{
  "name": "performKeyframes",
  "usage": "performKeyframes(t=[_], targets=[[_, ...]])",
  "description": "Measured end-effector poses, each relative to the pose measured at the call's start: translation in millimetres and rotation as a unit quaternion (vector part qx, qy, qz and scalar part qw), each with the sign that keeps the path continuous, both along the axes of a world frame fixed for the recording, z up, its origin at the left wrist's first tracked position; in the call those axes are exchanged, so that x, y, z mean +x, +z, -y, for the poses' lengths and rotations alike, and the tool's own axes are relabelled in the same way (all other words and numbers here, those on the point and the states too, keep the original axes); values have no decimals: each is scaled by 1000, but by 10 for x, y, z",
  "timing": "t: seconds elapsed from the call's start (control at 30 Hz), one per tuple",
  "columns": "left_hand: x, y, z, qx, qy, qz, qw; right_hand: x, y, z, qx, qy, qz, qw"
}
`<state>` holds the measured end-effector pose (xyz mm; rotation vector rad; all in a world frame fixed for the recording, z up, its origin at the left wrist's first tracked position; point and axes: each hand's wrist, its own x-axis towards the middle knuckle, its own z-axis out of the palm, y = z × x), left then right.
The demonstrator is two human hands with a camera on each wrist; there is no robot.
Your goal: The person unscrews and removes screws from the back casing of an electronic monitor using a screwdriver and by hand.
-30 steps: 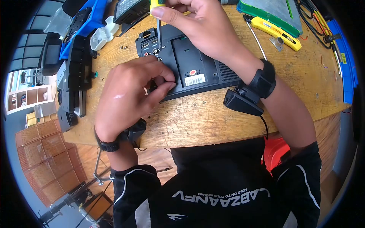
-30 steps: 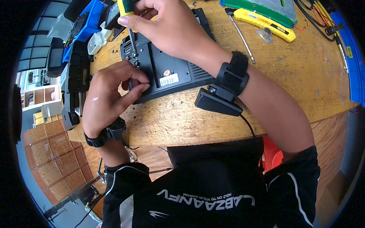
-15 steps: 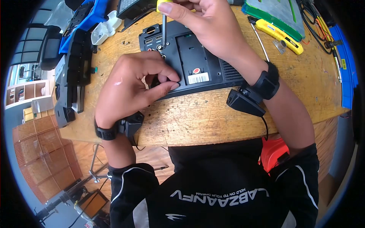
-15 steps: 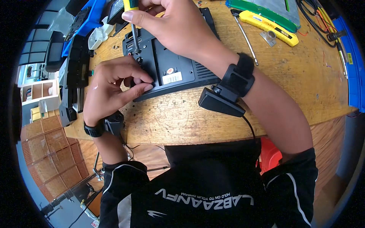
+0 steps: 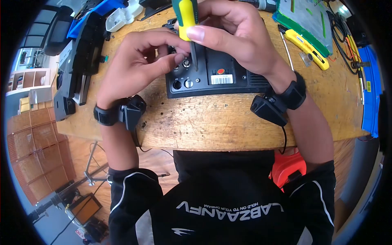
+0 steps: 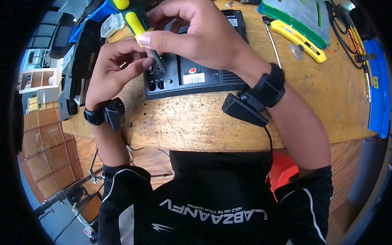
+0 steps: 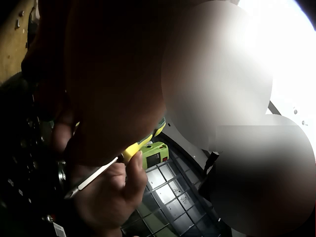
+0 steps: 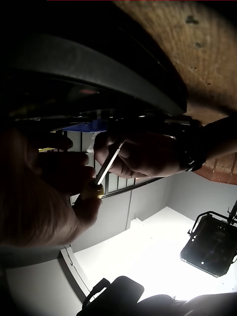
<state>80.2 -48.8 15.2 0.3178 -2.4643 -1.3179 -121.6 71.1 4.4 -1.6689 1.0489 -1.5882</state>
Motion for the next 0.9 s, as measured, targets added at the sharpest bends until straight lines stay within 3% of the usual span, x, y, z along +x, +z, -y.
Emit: performKeyframes(t=[0.03, 0.07, 0.37, 0.47, 0.6, 0.73, 0.8, 0.9], targets=[[-3, 5, 4, 1, 4, -1, 1000, 5, 31, -25, 10, -19, -34, 999], [-9, 13, 6, -4, -23, 5, 1000, -84, -154, 90, -1, 30, -3, 1000], [-4, -50, 47, 23, -91, 11, 996, -62, -111, 82, 7, 74, -6, 997], [-3, -78, 30, 39, -77, 11, 996, -119, -126, 93, -24, 76, -73, 994], [23, -123, 95, 36, -81, 18, 996, -80, -183, 105, 13, 91, 17, 996], [19, -86, 110, -26, -110, 24, 993, -178, -273, 186, -35, 114, -32, 992], [27, -90, 92, 0, -102, 30, 994, -162, -287, 177, -27, 146, 32, 988], [31, -91, 83, 9, -98, 40, 994, -242, -295, 162, 13, 163, 5, 987]])
